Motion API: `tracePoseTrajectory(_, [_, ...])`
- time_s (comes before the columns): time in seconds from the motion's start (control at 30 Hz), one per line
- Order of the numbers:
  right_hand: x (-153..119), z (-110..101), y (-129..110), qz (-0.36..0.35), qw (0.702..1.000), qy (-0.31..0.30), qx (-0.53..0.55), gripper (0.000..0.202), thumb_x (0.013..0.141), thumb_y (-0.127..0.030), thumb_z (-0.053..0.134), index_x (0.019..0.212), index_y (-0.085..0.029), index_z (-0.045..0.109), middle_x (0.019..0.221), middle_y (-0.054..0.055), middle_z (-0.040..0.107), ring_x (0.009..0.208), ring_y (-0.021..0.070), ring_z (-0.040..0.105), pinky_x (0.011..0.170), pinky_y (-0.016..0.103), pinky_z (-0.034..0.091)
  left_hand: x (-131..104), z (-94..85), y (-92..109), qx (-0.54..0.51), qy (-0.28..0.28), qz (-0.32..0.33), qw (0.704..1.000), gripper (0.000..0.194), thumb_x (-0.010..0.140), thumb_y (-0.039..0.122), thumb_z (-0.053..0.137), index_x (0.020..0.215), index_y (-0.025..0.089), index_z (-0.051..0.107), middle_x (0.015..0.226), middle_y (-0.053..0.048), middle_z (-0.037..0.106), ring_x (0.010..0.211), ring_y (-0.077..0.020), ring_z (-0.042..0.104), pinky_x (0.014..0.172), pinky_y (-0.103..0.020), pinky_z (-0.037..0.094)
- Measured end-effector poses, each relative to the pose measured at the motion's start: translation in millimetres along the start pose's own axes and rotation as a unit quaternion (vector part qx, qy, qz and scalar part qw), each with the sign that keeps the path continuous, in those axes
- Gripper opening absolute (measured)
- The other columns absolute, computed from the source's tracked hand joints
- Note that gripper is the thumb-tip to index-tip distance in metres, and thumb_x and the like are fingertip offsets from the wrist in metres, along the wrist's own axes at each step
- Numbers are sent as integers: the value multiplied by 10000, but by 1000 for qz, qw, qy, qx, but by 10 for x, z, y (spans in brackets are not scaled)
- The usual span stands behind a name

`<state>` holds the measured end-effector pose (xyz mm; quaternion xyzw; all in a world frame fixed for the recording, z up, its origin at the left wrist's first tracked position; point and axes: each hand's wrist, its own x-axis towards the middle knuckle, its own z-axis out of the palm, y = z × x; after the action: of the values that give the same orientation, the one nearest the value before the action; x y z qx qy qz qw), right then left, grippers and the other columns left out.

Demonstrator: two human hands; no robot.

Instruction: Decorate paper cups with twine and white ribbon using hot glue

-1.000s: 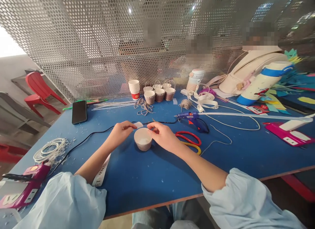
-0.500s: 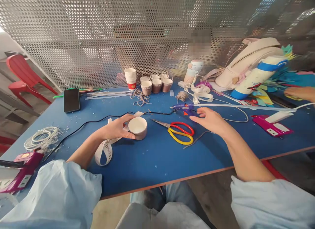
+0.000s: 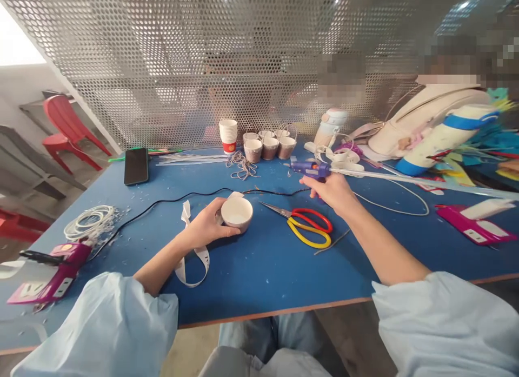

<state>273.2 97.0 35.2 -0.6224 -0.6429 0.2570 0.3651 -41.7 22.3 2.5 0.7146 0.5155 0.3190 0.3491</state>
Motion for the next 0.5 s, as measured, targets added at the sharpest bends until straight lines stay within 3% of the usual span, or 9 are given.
tracePoseTrajectory(0.1, [-224,115,-414,-103,992,-38,57,307,854,-450,562,793,-173,679,591,17,623,561,141,559,527,249,414,-46,42,14,15,53,-12,998,608,651,376,795,1159,161,539,1095,-71,619,1007,-241,591,894,-369,462])
tracePoseTrajectory(0.2, [-470,296,-648,-121,983,-95,104,257,839,-463,603,823,-207,613,589,-21,592,509,132,534,518,256,432,-69,93,14,21,80,-23,996,587,658,363,799,1146,174,534,1093,-61,603,981,-229,581,867,-357,462])
tracePoseTrajectory(0.33, [-682,470,-604,-121,978,-129,107,190,851,-424,618,873,-237,588,649,-34,605,519,127,527,520,252,443,-71,164,19,8,91,-42,995,560,672,361,798,1137,196,532,1067,-47,600,960,-221,581,851,-353,467])
tracePoseTrajectory(0.5, [-749,491,-428,-120,974,-170,88,104,854,-342,585,803,-255,559,606,-37,575,507,142,527,466,254,428,-73,261,73,-13,101,-35,994,523,690,336,790,1136,221,543,1071,-47,581,983,-225,580,877,-361,474])
